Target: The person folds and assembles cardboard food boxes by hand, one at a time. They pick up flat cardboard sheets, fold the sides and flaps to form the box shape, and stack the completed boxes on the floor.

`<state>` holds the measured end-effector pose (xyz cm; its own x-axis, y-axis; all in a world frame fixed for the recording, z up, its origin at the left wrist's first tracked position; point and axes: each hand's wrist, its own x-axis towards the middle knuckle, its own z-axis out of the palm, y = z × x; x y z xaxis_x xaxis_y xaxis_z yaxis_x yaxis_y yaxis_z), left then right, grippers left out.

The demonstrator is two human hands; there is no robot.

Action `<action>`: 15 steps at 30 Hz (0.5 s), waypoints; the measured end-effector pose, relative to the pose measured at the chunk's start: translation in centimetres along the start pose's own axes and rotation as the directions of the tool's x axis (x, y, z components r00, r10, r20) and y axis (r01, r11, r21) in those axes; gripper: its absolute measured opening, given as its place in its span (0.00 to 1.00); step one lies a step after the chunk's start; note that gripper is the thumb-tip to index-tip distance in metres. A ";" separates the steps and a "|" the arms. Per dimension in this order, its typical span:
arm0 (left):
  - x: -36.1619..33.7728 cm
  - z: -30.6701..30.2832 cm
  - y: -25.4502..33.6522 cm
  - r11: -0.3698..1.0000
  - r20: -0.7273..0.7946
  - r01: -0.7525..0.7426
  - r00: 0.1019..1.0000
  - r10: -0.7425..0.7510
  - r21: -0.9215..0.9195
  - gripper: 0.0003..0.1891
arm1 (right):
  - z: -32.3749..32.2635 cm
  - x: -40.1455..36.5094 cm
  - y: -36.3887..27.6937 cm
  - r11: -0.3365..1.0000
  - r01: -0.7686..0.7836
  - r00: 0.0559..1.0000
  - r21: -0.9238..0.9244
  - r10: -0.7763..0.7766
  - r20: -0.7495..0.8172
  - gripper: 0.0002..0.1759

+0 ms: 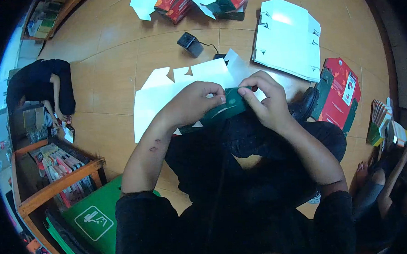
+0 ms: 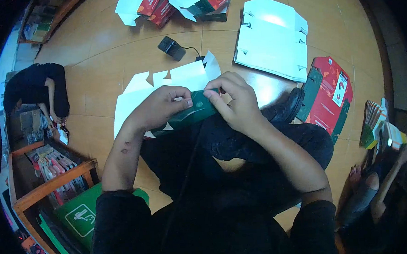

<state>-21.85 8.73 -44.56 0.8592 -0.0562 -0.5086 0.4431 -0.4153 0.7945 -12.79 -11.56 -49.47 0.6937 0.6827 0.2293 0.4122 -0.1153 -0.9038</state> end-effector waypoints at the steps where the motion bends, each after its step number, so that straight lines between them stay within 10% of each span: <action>1: -0.2 0.1 0.3 1.000 -0.008 0.000 1.000 0.000 -0.008 0.11 | -0.1 0.0 0.1 0.999 0.036 0.998 -0.012 -0.035 0.057 0.07; 7: -0.5 1.0 0.0 0.993 0.006 -0.025 1.000 0.025 0.117 0.09 | -0.4 -0.7 -0.4 0.997 0.079 0.955 -0.024 -0.069 0.290 0.08; 10: -0.7 1.4 0.6 0.982 -0.022 -0.137 0.990 0.141 0.133 0.09 | 0.3 -0.8 -0.9 0.994 0.092 0.988 -0.055 -0.085 0.129 0.09; 12: -2.3 2.2 3.0 0.832 -0.403 -0.158 0.817 0.413 0.532 0.08 | -0.8 -0.4 0.1 0.996 0.056 0.962 -0.076 -0.033 0.269 0.10; 13: -2.7 2.2 3.6 0.674 -0.442 -0.275 0.578 0.686 0.686 0.08 | -0.8 -0.3 1.0 0.995 0.073 0.969 -0.069 -0.055 0.241 0.10; 15: -5.4 3.4 3.7 0.688 -0.536 -0.346 0.441 0.720 0.638 0.09 | -1.5 0.0 1.8 0.998 0.031 0.991 0.049 -0.037 0.131 0.10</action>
<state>-25.69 4.41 -40.00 0.8351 0.1632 0.5253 -0.1556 -0.8458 0.5102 -11.13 -12.83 -50.55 0.5946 0.7752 0.2133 0.4040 -0.0587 -0.9129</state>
